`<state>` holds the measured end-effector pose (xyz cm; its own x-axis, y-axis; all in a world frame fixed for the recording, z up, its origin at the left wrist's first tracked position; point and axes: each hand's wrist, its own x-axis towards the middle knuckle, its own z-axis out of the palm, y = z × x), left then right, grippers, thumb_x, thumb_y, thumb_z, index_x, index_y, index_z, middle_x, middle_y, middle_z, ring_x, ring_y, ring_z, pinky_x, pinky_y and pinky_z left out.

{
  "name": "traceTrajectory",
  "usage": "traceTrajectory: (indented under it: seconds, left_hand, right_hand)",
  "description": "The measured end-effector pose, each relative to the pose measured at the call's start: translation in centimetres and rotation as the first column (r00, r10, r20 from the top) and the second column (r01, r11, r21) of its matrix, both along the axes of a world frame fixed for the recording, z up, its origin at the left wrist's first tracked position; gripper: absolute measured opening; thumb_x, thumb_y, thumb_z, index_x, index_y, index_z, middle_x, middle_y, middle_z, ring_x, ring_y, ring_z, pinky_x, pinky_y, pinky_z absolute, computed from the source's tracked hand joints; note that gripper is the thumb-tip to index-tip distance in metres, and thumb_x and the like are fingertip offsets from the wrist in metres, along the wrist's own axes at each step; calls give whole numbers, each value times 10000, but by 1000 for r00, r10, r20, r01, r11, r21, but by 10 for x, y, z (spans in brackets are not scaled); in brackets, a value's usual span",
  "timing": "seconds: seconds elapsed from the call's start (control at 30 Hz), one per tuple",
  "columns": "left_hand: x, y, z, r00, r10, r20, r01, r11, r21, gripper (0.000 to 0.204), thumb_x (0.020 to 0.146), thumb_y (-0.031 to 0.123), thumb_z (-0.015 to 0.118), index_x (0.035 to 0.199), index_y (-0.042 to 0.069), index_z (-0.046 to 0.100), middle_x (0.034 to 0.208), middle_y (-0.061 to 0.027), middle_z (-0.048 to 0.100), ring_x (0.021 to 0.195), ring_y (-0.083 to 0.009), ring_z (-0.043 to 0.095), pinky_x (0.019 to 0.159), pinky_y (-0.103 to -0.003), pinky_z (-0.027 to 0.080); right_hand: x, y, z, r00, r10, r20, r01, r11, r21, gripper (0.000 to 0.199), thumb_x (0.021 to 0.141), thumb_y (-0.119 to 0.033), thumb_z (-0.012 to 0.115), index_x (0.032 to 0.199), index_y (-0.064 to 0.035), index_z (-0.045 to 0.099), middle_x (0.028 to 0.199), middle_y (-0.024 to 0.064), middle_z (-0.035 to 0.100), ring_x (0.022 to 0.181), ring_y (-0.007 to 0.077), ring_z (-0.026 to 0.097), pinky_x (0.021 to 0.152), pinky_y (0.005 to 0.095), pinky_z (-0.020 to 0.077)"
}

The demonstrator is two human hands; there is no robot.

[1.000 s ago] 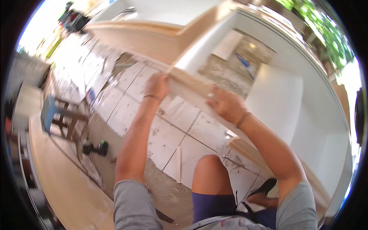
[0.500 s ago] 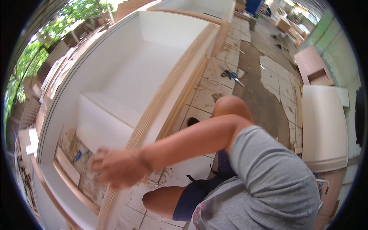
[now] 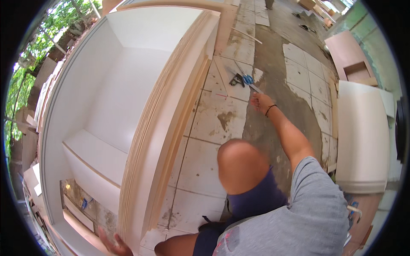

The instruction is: The person applies a finishing strip to the edge of a wooden cabinet, sands the edge smooth with a block, and uses a pencil and straightedge to mark a second piece of wood before cutting it with scissors.

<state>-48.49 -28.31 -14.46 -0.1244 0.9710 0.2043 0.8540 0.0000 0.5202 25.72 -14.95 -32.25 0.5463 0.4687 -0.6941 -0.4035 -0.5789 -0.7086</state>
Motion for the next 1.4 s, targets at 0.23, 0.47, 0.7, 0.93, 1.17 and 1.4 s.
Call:
traceTrajectory:
  seconds: [0.23,0.47,0.7,0.93,1.17,1.4]
  left_hand:
    - [124,58,3,861,-173,-479,-39,916,-400,819,886,574,489,1440,10,279,1457,-203,344,1389,-394,223,1133,-462,138]
    - [122,56,5,970,-58,-238,-53,899,-435,662,938,392,512,1410,-27,313,1443,-229,336,1365,-383,277,1112,-446,215]
    - [120,53,7,984,-24,-176,-55,903,-427,672,915,408,545,1368,-54,366,1343,-267,429,1260,-408,396,1069,-441,281]
    - [132,62,11,976,-32,-216,-70,890,-450,648,916,390,541,1366,-44,371,1320,-255,452,1238,-422,398,1089,-470,228]
    - [132,58,10,946,-52,-320,-90,906,-414,595,927,350,525,1371,-18,378,1374,-208,434,1318,-383,341,1120,-499,128]
    - [225,22,-4,937,304,-172,-274,945,180,371,966,220,462,1221,-42,524,1233,-220,547,1159,-383,509,1015,-470,362]
  right_hand:
    - [135,96,-142,562,648,514,-449,761,-468,537,842,-359,621,1286,-74,521,1210,131,603,1146,328,549,915,400,457]
    - [124,141,-149,267,899,347,-401,432,-808,1014,692,-494,757,1479,-143,223,1457,221,321,1319,385,358,1061,442,350]
    - [104,140,-126,247,931,269,-363,346,-865,1066,617,-490,790,1461,-148,235,1443,253,290,1304,455,329,1040,522,350]
    - [92,97,-144,192,929,316,-594,366,-716,651,715,-437,645,1144,47,577,1149,298,566,1110,426,530,947,438,443]
    - [78,62,-162,279,823,495,-580,555,-596,428,781,-323,575,966,59,627,967,289,630,926,435,607,853,466,482]
    - [0,6,-119,207,955,212,-865,280,-416,363,845,-283,550,1005,39,605,961,273,628,900,398,616,815,465,481]
